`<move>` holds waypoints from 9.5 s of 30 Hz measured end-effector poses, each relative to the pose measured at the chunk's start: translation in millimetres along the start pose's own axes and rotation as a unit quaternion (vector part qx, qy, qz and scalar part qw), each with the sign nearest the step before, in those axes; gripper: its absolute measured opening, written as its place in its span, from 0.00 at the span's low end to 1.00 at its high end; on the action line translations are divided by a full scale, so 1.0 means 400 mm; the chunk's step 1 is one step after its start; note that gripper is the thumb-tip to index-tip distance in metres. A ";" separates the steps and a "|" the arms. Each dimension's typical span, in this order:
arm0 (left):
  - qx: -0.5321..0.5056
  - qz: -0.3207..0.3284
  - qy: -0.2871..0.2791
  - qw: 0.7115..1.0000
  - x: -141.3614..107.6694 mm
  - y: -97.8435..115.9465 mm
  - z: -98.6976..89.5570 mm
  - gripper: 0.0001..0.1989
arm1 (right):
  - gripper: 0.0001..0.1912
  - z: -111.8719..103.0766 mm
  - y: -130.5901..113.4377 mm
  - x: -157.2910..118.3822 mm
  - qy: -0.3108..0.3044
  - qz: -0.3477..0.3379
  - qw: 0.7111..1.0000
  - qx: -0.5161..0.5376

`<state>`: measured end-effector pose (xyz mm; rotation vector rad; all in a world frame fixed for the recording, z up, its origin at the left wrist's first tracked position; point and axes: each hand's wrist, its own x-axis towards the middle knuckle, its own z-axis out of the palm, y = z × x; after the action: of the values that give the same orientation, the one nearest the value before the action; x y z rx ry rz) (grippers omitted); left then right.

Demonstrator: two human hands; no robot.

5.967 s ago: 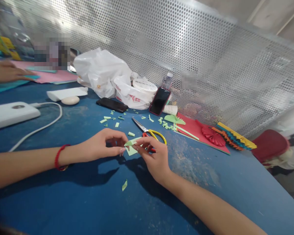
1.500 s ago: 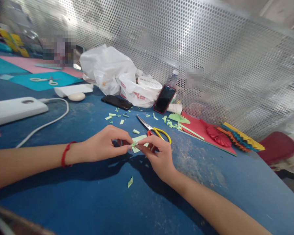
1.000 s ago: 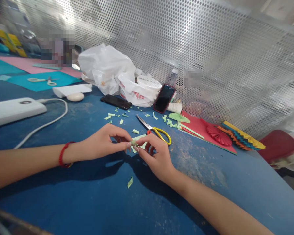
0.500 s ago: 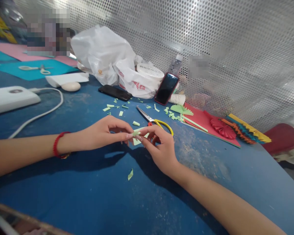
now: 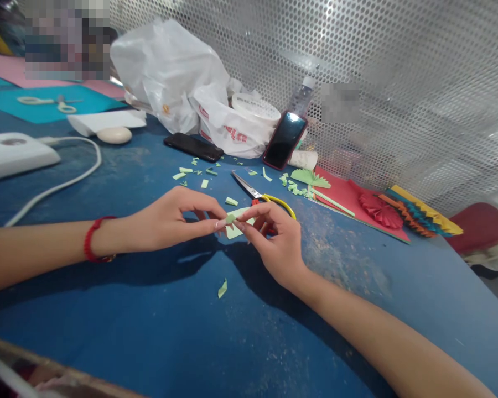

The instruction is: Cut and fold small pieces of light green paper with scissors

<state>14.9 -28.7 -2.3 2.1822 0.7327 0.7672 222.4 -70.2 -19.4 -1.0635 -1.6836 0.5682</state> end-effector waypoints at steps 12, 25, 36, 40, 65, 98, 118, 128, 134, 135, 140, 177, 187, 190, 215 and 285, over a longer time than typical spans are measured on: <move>0.000 -0.005 -0.007 1.000 0.002 -0.004 0.002 0.10 | 0.05 -0.001 0.001 -0.002 0.008 -0.020 1.000 -0.001; 0.027 0.007 0.007 1.000 -0.002 0.007 -0.001 0.08 | 0.04 -0.003 0.003 -0.002 0.007 -0.058 0.998 -0.036; 0.062 0.023 0.024 0.998 -0.002 0.002 0.004 0.08 | 0.03 -0.004 0.008 0.002 -0.025 -0.044 0.998 -0.037; 0.066 0.017 0.024 0.997 -0.005 0.003 0.002 0.08 | 0.02 -0.003 0.005 0.004 -0.040 -0.031 0.998 -0.036; 0.063 0.006 0.034 0.997 -0.005 0.008 -0.001 0.07 | 0.03 -0.003 0.002 -0.001 -0.038 -0.030 0.998 -0.039; 0.101 0.031 0.018 0.994 -0.006 0.011 0.013 0.07 | 0.05 0.003 -0.009 -0.009 -0.020 -0.040 0.997 -0.065; 0.078 0.015 0.021 0.997 -0.007 0.011 0.016 0.07 | 0.07 0.000 -0.003 -0.013 -0.023 -0.078 0.994 -0.067; 0.080 0.014 0.004 0.997 -0.010 0.011 0.014 0.05 | 0.06 0.002 -0.005 -0.010 -0.023 -0.068 0.995 -0.064; 0.091 0.031 -0.003 0.995 -0.006 0.008 0.015 0.06 | 0.05 0.003 -0.004 -0.009 -0.024 -0.060 0.996 -0.064; 0.092 0.034 -0.003 0.995 -0.006 0.007 0.015 0.06 | 0.05 0.003 -0.005 -0.008 -0.024 -0.059 0.996 -0.064; 0.092 0.040 -0.001 0.995 -0.008 0.005 0.016 0.06 | 0.05 0.004 -0.010 -0.006 -0.021 -0.054 0.997 -0.058; 0.089 0.027 0.018 0.996 -0.009 0.011 0.014 0.06 | 0.13 -0.004 0.007 0.009 -0.055 0.061 0.995 0.059; 0.080 0.013 0.032 0.996 -0.007 0.017 0.009 0.06 | 0.17 -0.002 0.010 0.012 -0.037 0.094 0.991 0.089; 0.079 0.017 0.030 0.996 -0.007 0.018 0.009 0.05 | 0.16 -0.001 0.010 0.012 -0.041 0.088 0.991 0.087; 0.079 0.012 0.032 0.996 -0.008 0.021 0.013 0.05 | 0.14 0.001 0.011 0.009 -0.051 0.070 0.992 0.089; -0.098 -0.042 0.073 0.992 0.003 -0.003 -0.004 0.20 | 0.13 -0.140 0.185 0.144 0.225 0.019 0.970 -0.089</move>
<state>14.2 -26.6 -2.1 1.9225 0.7830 0.9220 296.8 9.3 -27.3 -1.2478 -1.3317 0.1784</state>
